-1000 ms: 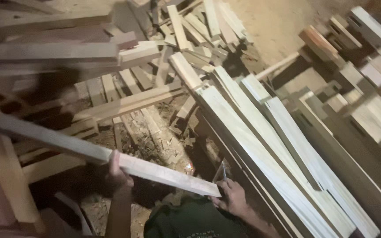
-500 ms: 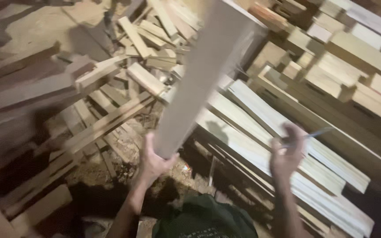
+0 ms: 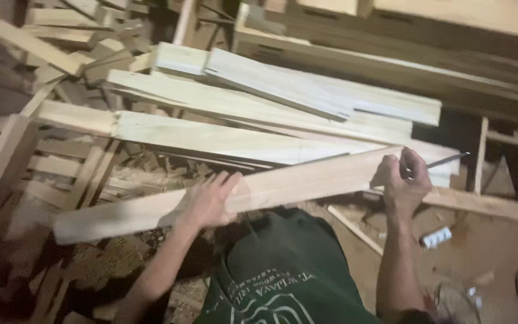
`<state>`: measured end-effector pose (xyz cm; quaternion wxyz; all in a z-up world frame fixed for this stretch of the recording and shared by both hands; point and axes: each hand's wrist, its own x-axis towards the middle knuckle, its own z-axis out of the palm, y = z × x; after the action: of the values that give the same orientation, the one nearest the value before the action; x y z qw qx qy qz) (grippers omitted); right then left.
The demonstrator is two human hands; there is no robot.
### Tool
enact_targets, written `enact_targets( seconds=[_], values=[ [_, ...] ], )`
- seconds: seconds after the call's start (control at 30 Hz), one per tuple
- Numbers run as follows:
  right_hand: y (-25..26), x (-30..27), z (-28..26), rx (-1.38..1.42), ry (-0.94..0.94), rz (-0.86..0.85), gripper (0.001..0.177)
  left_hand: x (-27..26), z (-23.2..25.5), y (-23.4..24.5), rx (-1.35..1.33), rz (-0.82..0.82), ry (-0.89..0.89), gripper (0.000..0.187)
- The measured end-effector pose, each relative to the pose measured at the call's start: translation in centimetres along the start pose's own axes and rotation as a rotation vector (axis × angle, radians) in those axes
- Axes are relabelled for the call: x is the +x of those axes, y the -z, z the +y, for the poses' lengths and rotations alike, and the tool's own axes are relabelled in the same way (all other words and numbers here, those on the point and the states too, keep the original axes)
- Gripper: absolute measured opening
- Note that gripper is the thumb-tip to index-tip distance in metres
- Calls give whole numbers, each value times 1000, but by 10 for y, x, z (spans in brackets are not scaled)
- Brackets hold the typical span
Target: The person repeatedly picks up long wooden planks, places them on a workbench, and marks them with a pen. The person then moves the marked planks to a separate pile and repeats the process with new planks.
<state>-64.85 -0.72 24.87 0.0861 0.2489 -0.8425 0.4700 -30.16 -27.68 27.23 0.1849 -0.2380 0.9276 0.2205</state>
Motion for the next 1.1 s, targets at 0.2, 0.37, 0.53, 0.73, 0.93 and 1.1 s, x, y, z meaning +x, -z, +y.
enact_targets(
  seconds=[0.2,0.37,0.53,0.73,0.93,1.1],
  values=[
    [-5,-17,42,-62,-177,95,34,61,21,55,177,-131,-114,110],
    [-12,0,56,-87,-190,178,37,105,35,89,263,-62,-231,101],
    [-15,8,64,-106,-314,58,37,145,54,105,229,-99,-285,95],
    [-8,-5,57,11,-304,24,50,223,60,122,164,145,-320,83],
    [19,-33,62,-29,-123,13,50,293,57,125,459,92,-123,107],
    [39,-53,83,107,-327,-1,43,288,59,138,427,37,-134,98]
  ],
)
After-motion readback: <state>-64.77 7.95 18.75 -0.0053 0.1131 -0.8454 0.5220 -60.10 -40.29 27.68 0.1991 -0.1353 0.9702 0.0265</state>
